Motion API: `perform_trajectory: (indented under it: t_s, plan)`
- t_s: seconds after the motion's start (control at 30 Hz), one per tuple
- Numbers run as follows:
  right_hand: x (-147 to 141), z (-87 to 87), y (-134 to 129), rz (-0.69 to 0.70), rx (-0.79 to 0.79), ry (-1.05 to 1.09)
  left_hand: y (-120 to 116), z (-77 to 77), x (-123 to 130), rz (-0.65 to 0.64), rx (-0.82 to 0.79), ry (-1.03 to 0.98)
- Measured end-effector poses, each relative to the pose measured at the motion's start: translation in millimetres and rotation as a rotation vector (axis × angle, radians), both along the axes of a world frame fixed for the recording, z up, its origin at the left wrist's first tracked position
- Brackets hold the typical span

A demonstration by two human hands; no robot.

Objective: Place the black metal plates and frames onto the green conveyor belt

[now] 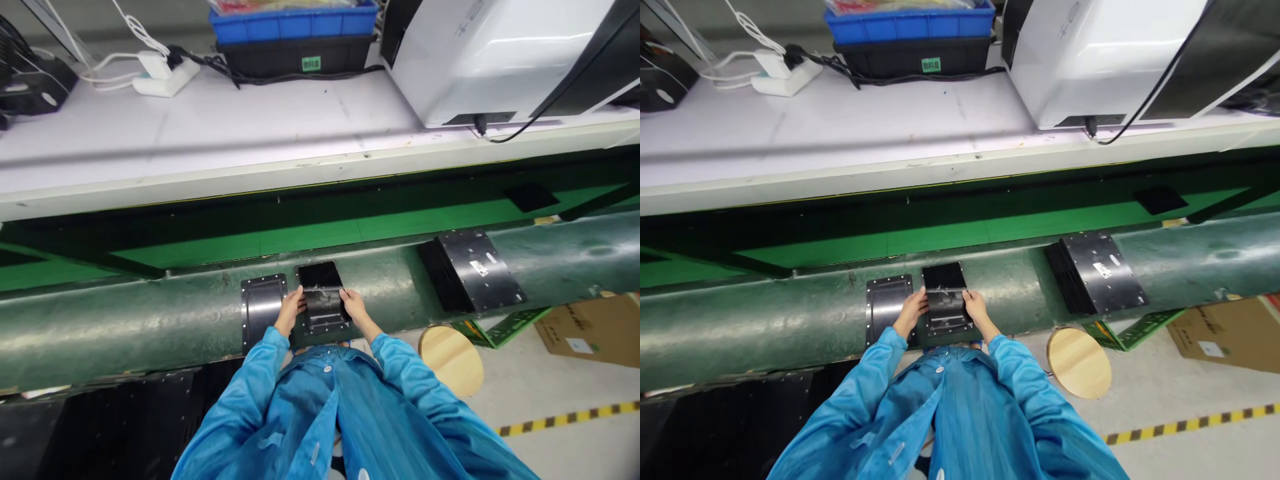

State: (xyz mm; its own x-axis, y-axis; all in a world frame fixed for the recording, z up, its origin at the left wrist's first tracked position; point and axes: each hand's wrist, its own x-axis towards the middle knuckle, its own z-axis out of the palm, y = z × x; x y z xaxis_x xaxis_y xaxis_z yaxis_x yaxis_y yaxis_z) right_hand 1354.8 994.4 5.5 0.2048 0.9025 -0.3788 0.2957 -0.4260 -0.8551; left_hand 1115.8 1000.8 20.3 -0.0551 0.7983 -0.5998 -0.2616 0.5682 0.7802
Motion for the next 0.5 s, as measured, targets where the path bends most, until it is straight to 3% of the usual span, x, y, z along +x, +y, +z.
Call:
perform_trajectory:
  t_s: [0.2,0.5]
  plan:
    - [-9,-21.3,11,-0.029,-0.016,-0.163,-51,-29.8,10,-0.077,-0.163,-0.003]
    - [-20,-31.5,6,-0.031,-0.046,-0.285,-54,-52.1,13,0.02,-0.145,0.261]
